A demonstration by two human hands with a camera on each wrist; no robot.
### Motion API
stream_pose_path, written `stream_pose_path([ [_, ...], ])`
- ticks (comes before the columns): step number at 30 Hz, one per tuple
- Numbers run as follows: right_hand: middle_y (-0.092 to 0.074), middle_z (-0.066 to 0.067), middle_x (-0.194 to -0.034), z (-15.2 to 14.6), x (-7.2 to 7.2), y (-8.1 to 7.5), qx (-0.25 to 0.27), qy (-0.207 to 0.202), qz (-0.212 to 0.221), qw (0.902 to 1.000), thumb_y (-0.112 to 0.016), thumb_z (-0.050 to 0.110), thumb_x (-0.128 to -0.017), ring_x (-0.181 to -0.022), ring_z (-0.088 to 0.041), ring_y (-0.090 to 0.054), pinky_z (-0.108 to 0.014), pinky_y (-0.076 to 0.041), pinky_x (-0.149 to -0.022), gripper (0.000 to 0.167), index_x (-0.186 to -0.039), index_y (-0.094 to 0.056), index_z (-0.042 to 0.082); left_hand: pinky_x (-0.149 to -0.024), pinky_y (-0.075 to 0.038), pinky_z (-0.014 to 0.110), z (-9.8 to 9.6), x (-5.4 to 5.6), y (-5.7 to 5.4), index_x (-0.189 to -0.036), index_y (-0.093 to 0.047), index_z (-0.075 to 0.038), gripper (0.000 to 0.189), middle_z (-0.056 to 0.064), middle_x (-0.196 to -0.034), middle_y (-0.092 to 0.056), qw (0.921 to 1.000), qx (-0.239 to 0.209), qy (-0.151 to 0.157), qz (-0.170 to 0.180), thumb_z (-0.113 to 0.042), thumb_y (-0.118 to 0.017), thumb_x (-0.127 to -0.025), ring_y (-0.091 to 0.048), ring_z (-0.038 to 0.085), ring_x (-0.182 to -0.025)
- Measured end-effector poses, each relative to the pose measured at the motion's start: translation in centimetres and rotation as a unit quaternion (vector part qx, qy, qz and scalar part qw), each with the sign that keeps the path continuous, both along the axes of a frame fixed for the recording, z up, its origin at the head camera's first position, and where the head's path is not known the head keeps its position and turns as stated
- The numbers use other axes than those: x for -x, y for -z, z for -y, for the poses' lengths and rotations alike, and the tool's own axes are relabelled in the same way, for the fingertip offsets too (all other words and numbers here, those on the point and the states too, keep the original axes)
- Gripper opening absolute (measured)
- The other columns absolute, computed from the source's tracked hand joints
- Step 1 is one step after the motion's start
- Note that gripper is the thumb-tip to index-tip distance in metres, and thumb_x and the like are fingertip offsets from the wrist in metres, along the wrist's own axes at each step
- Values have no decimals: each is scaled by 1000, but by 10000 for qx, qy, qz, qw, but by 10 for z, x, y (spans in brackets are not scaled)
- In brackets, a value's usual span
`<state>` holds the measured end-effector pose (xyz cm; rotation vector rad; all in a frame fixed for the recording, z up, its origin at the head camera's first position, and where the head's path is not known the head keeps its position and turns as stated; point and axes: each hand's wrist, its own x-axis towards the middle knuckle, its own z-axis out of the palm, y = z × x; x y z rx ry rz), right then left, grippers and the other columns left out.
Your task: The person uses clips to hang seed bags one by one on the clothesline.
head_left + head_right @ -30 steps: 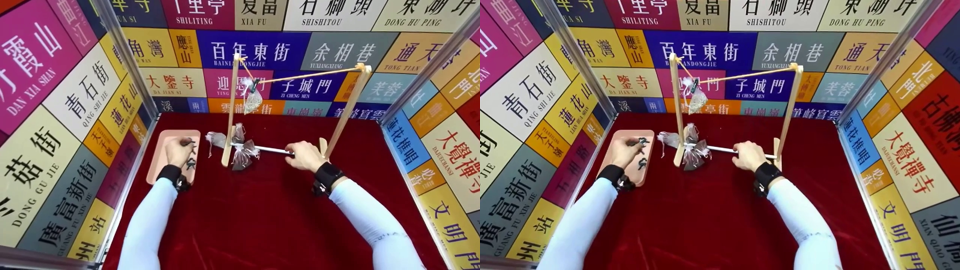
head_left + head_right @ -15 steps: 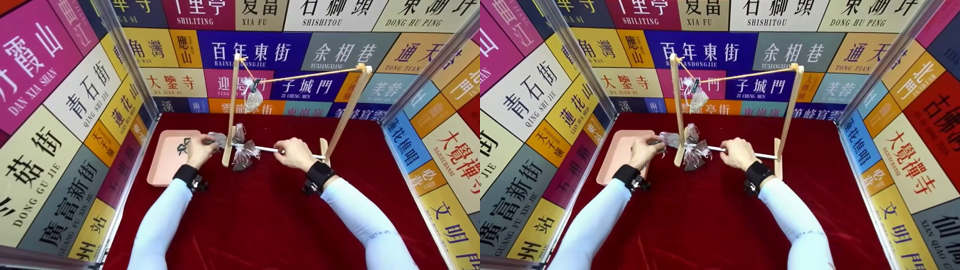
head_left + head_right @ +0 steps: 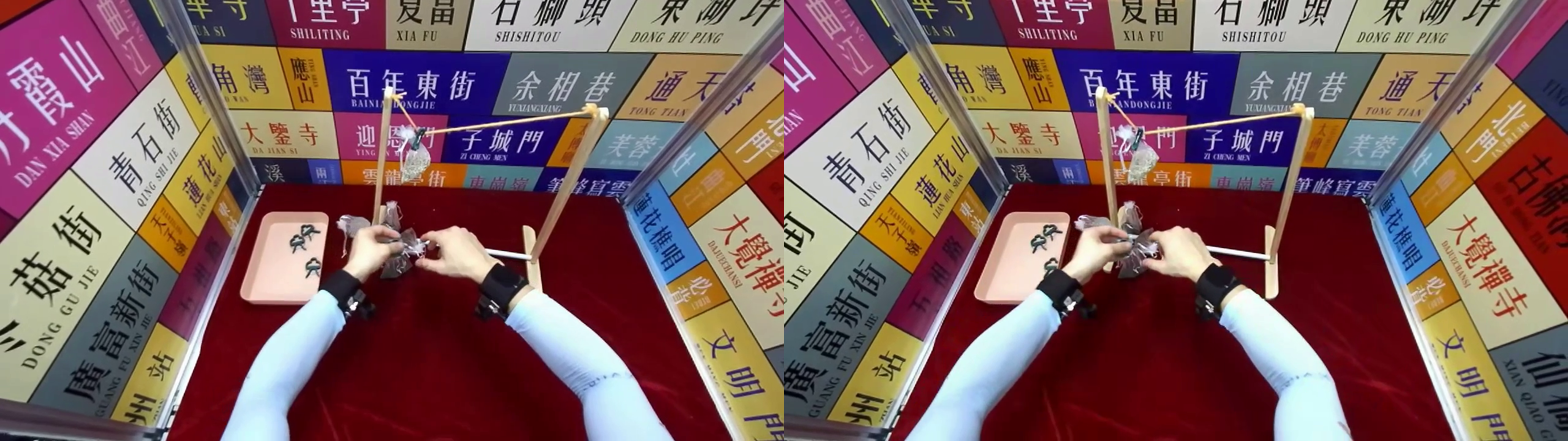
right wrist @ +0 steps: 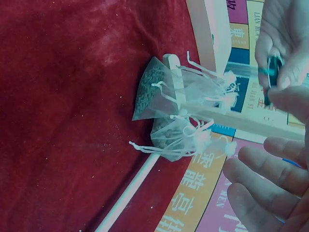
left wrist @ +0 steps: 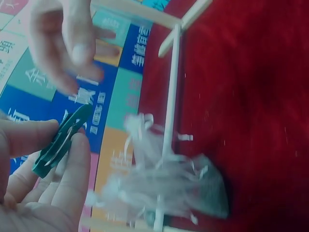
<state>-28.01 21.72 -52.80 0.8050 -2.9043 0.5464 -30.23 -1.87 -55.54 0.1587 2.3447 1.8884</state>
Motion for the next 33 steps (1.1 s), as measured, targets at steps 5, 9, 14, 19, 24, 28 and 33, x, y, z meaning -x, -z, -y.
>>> stream_pose_path([
  [5,-87,-5,-100,8,-1,5,-154,-66,-7,9999,-91,48,-90,-92,-34,-82,-58,-67,-81,51,-123,-83,10,-81,-72,37,-13,-6,-2,-117,-79,6,24,26,-114,-84,9979,-501,236,323,2,-83,-94,-76,14,-86],
  [9,-86,-2,-94,8,-3,9,-99,-46,-72,9999,-89,43,-92,-87,-31,-81,-57,-67,-78,41,-117,-85,12,-80,-72,35,-17,-9,-2,-117,-79,6,23,26,-116,-84,9967,-612,345,407,2,-82,-95,-77,14,-87],
  [14,-83,-4,-88,4,-5,11,60,-271,-471,9985,-86,37,-95,-78,-29,-77,-56,-64,-72,32,-107,-82,9,-80,-72,39,-17,-10,-5,-122,-77,9,27,27,-116,-83,9974,-525,341,369,0,-81,-97,-75,12,-82],
  [19,-79,-7,-85,0,-5,10,-88,-452,-761,9960,-83,36,-100,-73,-29,-73,-54,-61,-67,30,-104,-77,7,-81,-70,34,-13,-8,-9,-122,-81,4,27,22,-114,-85,9993,110,337,-68,-9,-83,-98,-76,14,-83],
  [24,-73,-7,-77,-10,-3,9,-348,-330,-911,9947,-83,33,-101,-68,-31,-70,-55,-60,-63,28,-97,-74,7,-86,-67,42,-9,-2,-1,-113,-87,-6,21,14,-106,-88,9740,1610,-283,-1566,-22,-77,-104,-84,29,-94],
  [28,-66,-5,-69,-20,-1,9,-420,-229,-977,9941,-81,30,-102,-62,-30,-66,-54,-57,-60,30,-85,-70,9,-92,-66,55,-7,2,19,-124,-83,-8,26,17,-117,-85,9279,2902,-663,-2244,-24,-76,-104,-81,42,-105],
  [33,-66,-5,-64,-30,1,12,-302,27,-925,9953,-80,23,-103,-59,-28,-64,-51,-54,-56,29,-78,-74,10,-92,-67,61,-9,3,43,-147,-69,-11,50,23,-143,-72,8887,4080,-222,-2081,-24,-80,-100,-74,49,-119],
])
